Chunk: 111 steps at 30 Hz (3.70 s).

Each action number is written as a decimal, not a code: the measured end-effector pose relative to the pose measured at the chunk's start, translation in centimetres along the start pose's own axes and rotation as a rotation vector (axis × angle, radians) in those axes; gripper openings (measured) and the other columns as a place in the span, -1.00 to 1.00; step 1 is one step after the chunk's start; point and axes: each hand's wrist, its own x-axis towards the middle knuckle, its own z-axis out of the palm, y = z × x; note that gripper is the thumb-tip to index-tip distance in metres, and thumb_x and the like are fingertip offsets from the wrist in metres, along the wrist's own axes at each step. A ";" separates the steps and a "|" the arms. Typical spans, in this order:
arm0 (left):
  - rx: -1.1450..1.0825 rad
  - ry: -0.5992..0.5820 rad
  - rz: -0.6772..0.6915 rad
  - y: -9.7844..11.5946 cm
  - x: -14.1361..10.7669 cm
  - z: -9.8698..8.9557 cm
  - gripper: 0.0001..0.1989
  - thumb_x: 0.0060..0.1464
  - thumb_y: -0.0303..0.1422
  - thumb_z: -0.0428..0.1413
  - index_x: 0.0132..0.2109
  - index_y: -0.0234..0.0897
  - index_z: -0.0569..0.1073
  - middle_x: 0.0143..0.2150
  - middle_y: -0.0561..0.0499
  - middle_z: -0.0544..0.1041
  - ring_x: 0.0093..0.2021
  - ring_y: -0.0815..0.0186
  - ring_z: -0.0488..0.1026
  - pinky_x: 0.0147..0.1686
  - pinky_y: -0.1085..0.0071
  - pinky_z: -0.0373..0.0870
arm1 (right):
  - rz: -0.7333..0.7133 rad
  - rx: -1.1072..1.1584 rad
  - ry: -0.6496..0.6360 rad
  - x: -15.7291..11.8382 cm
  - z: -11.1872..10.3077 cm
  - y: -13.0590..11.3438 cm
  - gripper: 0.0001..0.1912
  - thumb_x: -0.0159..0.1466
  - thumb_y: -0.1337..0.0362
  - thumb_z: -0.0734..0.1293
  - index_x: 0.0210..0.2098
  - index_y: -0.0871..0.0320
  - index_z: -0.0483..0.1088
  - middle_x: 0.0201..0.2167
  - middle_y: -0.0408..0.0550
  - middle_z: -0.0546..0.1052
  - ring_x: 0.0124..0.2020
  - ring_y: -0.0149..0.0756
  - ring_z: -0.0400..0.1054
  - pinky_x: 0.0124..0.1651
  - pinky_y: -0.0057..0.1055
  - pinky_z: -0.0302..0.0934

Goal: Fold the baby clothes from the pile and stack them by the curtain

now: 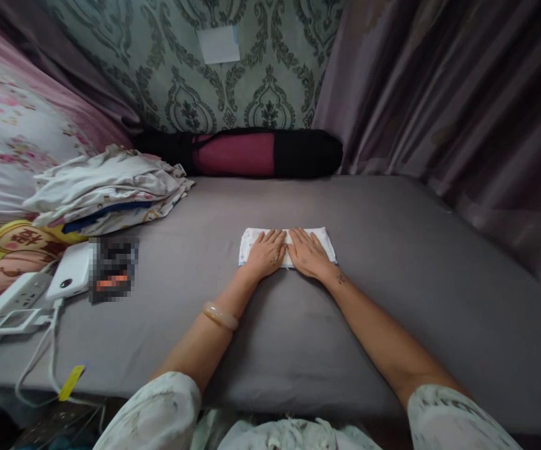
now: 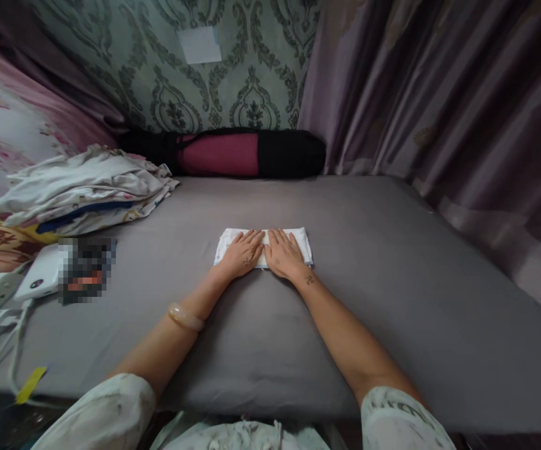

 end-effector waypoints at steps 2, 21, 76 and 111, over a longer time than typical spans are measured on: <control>-0.009 -0.024 -0.015 -0.1 0.2 0.1 -0.52 0.33 -0.27 -0.23 0.30 -0.31 0.19 0.33 -0.17 0.25 0.34 0.11 0.14 0.30 0.06 0.02 | 0.003 -0.004 -0.001 0.0 0.0 0.0 -0.41 0.37 0.21 -0.03 0.30 0.36 0.11 0.31 0.20 0.18 0.34 -0.05 -0.01 0.35 -0.03 -0.20; 0.065 0.130 -0.084 -0.1 -0.7 -0.1 -0.47 0.32 -0.21 -0.27 0.28 -0.43 0.21 0.33 -0.28 0.21 0.37 0.01 0.04 0.32 -0.01 -0.12 | -0.067 -0.026 0.072 0.0 -0.2 -0.2 -0.41 0.37 0.23 -0.02 0.32 0.36 0.08 0.36 0.16 0.09 0.38 -0.11 -0.12 0.38 -0.07 -0.32; -0.206 0.154 -0.538 -3.9 -1.6 -1.6 -0.48 0.29 -0.33 -0.25 0.34 -0.36 0.12 0.39 -0.16 0.12 0.41 0.13 -0.07 0.34 0.01 -0.15 | 0.220 -0.128 -0.004 0.3 -0.3 2.6 -0.34 0.38 0.16 -0.11 0.31 0.46 0.06 0.35 0.22 0.09 0.37 -0.06 -0.09 0.38 -0.15 -0.22; -0.699 0.588 -0.776 -6.0 -0.8 -2.8 -0.60 0.27 -0.40 -0.22 0.13 -0.36 0.35 0.14 -0.21 0.46 0.17 0.19 0.37 0.15 0.26 0.29 | 0.082 -0.100 0.026 4.2 1.2 -6.4 -0.42 0.40 0.19 -0.02 0.28 0.41 0.15 0.32 0.19 0.16 0.36 -0.04 -0.08 0.35 -0.11 -0.23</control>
